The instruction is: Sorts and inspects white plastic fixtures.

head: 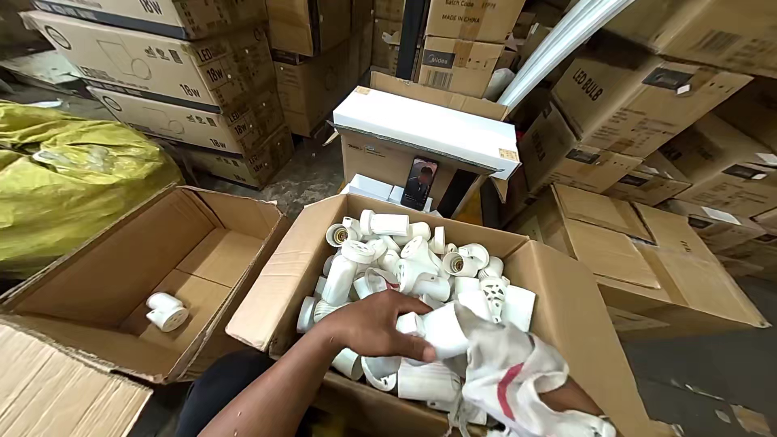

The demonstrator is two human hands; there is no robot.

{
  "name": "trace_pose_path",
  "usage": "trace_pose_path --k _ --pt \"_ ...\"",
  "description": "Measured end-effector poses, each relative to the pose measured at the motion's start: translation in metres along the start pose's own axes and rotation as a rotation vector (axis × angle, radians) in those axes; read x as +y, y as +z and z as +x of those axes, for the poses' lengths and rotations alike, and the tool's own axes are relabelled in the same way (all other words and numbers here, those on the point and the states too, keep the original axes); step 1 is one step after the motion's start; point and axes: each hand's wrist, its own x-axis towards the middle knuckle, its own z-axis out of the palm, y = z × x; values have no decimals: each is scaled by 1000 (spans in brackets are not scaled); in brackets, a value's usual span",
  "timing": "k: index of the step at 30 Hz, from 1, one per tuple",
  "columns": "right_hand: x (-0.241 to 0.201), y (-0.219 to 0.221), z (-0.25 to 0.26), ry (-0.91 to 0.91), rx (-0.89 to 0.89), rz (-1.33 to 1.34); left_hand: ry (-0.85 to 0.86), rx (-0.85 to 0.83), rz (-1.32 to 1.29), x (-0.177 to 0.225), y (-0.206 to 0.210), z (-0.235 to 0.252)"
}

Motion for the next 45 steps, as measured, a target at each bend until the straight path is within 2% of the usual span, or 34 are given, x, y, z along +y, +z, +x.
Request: trace_pose_path --k 4,5,7,10,13,17,19,21,22,24,25,27,29,31,32,33,34,36,37,38,39,41,44,45 --pt "-16 25 -6 -38 -69 341 -56 -122 103 3 0 -7" --pt "-17 32 -4 -43 -55 336 -68 -117 122 3 -3 -8" --pt "-17 42 1 -73 12 372 -60 -56 119 2 -6 -10" --pt "-13 44 -5 -145 77 600 79 121 -16 0 -11 -9" --pt "-4 45 -15 -340 205 411 93 364 -157 -2 -20 -4" --pt "1 46 -8 -426 287 170 -269 445 -393 4 -14 0" --pt "4 50 -4 -414 290 -26 -377 563 -510 -1 4 10" --pt "6 58 -3 -429 388 -188 -393 689 -623 -5 26 18" --pt "6 61 2 -439 466 -203 -344 776 -627 -6 37 21" --pt "8 68 14 -473 609 -166 -126 935 -426 -5 50 26" --pt "11 73 16 -467 645 -147 33 998 -220 -7 52 26" --pt "12 81 14 -376 641 -46 342 1040 359 -15 47 20" --pt "11 84 20 -199 537 406 563 1031 827 -16 38 16" --pt "10 91 33 -83 569 953 626 1034 988 -19 38 17" --pt "9 92 34 -61 603 1042 599 1017 906 -22 40 17" --pt "11 90 27 -83 598 993 534 979 722 -24 42 17" --pt "12 85 11 -118 546 821 429 935 480 -24 46 15" --pt "-3 63 -21 -90 367 356 110 882 -139 -10 52 17" --pt "-14 56 -22 -55 272 245 -40 857 -432 -5 50 20" --pt "-19 55 -20 -48 254 216 -118 860 -552 -5 48 23" --pt "-7 64 -19 -111 298 280 -82 893 -488 -8 47 24" --pt "17 76 -9 -251 343 461 164 979 -99 -15 39 21" --pt "4 72 -14 -91 366 299 421 984 395 -19 25 14" --pt "1 73 -13 -23 368 434 462 961 545 -18 25 10"
